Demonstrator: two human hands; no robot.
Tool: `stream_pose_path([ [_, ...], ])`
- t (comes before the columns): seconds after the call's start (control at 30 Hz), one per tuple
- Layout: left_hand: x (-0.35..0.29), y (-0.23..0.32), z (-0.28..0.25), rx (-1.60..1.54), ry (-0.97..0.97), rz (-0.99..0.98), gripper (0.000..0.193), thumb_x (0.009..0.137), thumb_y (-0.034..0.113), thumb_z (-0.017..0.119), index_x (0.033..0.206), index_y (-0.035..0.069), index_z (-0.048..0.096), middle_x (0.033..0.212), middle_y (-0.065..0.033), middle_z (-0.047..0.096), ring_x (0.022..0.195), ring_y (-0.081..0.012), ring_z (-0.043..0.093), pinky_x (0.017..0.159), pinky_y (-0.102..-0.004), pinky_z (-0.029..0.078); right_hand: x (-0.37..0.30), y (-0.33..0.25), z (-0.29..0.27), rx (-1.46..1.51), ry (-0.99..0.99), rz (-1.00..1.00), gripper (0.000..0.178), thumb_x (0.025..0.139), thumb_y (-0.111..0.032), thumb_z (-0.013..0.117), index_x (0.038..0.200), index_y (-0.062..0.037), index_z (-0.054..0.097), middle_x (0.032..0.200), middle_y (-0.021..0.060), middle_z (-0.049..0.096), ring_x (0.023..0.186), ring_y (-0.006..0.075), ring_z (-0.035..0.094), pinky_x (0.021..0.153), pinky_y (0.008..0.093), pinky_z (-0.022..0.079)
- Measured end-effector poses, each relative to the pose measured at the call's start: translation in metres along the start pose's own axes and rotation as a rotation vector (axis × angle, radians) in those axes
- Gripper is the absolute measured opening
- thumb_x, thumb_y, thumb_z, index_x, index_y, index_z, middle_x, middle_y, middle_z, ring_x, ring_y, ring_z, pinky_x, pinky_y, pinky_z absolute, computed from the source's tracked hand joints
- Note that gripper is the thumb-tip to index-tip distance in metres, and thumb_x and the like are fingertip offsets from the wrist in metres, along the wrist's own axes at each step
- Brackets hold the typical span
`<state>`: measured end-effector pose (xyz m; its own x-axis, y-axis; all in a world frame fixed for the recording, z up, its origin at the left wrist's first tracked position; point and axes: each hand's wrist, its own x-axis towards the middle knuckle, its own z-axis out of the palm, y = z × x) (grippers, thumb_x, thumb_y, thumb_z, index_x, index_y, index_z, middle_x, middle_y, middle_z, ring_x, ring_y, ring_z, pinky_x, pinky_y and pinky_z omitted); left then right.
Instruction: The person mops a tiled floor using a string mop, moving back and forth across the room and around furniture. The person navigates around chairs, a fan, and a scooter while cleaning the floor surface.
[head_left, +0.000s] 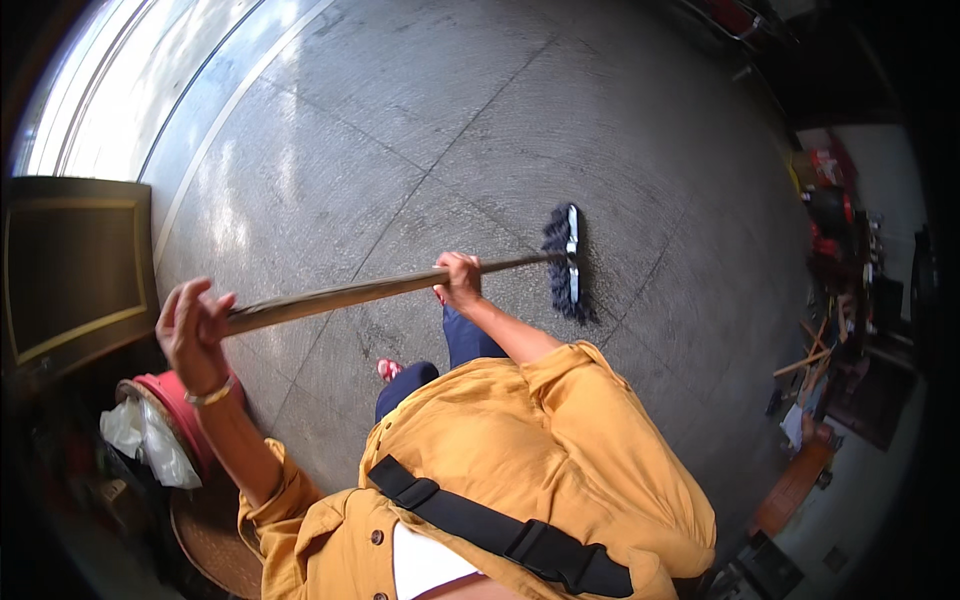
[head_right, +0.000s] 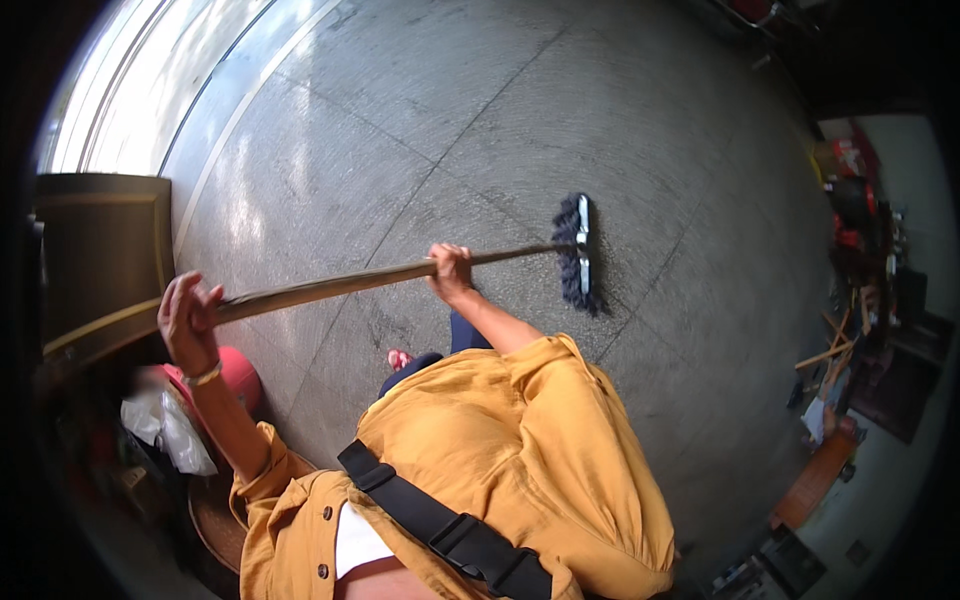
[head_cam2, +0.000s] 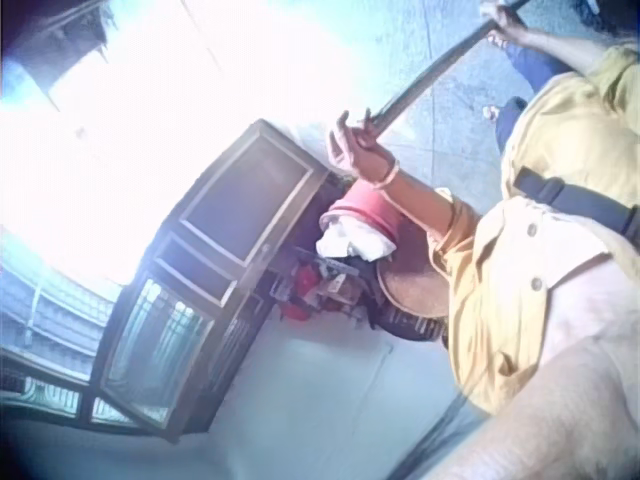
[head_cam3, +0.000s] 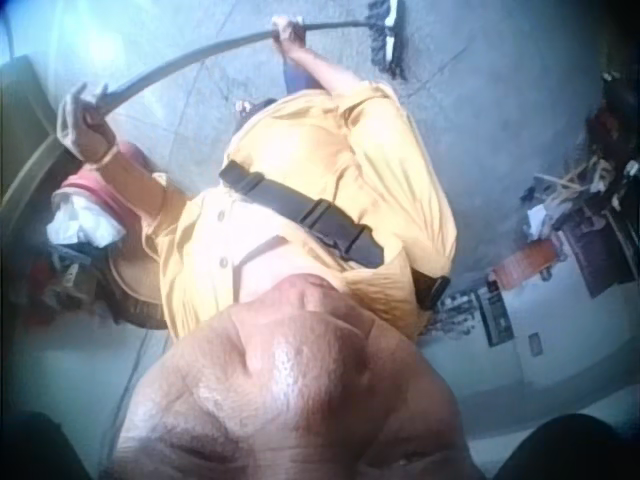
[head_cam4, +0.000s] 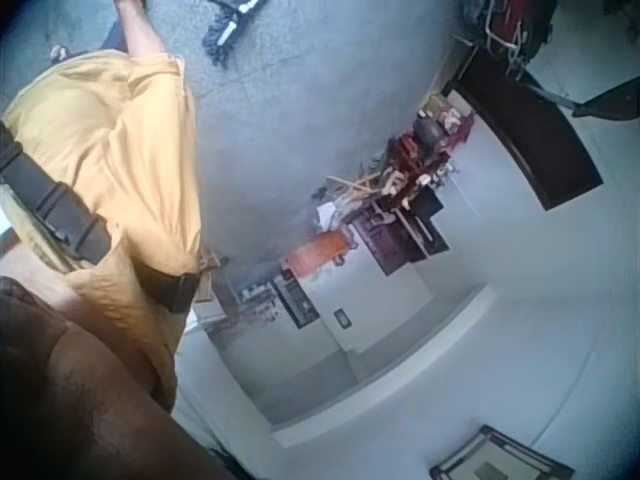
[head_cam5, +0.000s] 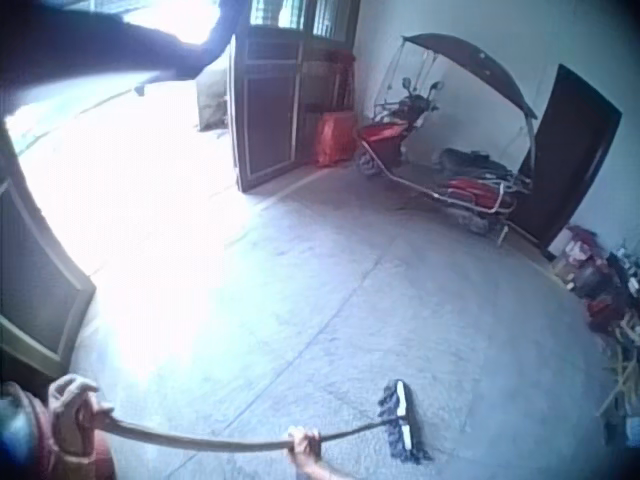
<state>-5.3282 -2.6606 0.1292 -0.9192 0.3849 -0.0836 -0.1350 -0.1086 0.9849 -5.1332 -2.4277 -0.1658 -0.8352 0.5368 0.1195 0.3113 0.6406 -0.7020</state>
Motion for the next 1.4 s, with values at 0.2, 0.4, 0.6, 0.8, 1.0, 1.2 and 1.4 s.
stream_pose_path([
  [0.2,-0.122,0.031,-0.12,0.038,0.508,0.02,0.02,0.086,0.014,0.047,0.089,-0.003,0.056,0.049,0.0032,0.031,0.043,-0.0052,0.028,0.073,-0.0296,0.047,0.014,-0.096,0.097,0.033,-0.247,-0.297,0.006,0.066,-0.011,0.053,0.063,-0.01,0.047,0.063,0.0076,0.052,0.065,0.0273,0.053,0.062,0.0392,0.035],
  [0.4,-0.292,0.057,-0.199,0.018,0.978,0.027,0.021,0.087,0.017,0.046,0.088,0.0,0.058,0.048,0.0023,0.033,0.048,-0.0059,0.036,0.076,-0.0292,0.044,-0.06,-0.226,0.199,0.015,-0.651,-0.657,0.003,0.065,-0.011,0.052,0.068,-0.0105,0.053,0.068,0.0086,0.055,0.071,0.0245,0.055,0.066,0.0373,0.038],
  [0.6,-0.481,0.073,-0.227,-0.019,1.513,0.034,0.023,0.087,0.019,0.046,0.091,-0.002,0.055,0.05,0.0037,0.028,0.049,-0.0059,0.032,0.077,-0.0295,0.043,-0.189,-0.347,0.261,0.108,-1.113,-0.978,0.005,0.065,-0.015,0.054,0.064,-0.0115,0.056,0.066,0.009,0.058,0.07,0.0248,0.057,0.067,0.0371,0.038],
  [0.8,-0.534,0.1,-0.202,0.469,1.953,-0.089,0.03,0.087,0.018,0.049,0.104,-0.006,0.052,0.052,0.0001,0.034,0.053,-0.0099,0.04,0.08,-0.0344,0.046,-0.294,-0.432,0.301,0.222,-1.501,-1.289,0.006,0.059,-0.012,0.059,0.065,-0.0094,0.058,0.064,0.0089,0.059,0.068,0.0256,0.059,0.068,0.0375,0.037],
  [1.0,-0.568,0.087,-0.223,0.832,2.069,-0.374,0.026,0.088,0.02,0.049,0.101,-0.002,0.057,0.057,-0.0019,0.043,0.055,-0.0126,0.049,0.06,-0.025,0.045,-0.321,-0.447,0.32,0.279,-1.539,-1.391,0.006,0.059,-0.014,0.059,0.063,-0.0095,0.059,0.062,0.0095,0.059,0.062,0.026,0.059,0.067,0.0365,0.039],
  [1.2,-0.499,0.095,-0.256,0.809,1.926,-0.257,0.028,0.088,0.019,0.048,0.102,-0.004,0.054,0.055,-0.0024,0.042,0.053,-0.0133,0.047,0.058,-0.0254,0.045,-0.245,-0.444,0.336,0.236,-1.457,-1.282,0.009,0.066,-0.017,0.055,0.066,-0.0093,0.059,0.065,0.0111,0.06,0.067,0.0279,0.06,0.069,0.0394,0.04],
  [1.4,-0.338,0.104,-0.291,0.784,1.62,-0.13,0.028,0.088,0.02,0.048,0.101,-0.005,0.054,0.054,-0.0019,0.044,0.052,-0.0121,0.048,0.061,-0.0258,0.045,-0.075,-0.401,0.332,0.288,-1.112,-1.037,0.002,0.064,-0.012,0.053,0.064,-0.01,0.053,0.066,0.0094,0.058,0.068,0.0271,0.058,0.063,0.0386,0.039],
])
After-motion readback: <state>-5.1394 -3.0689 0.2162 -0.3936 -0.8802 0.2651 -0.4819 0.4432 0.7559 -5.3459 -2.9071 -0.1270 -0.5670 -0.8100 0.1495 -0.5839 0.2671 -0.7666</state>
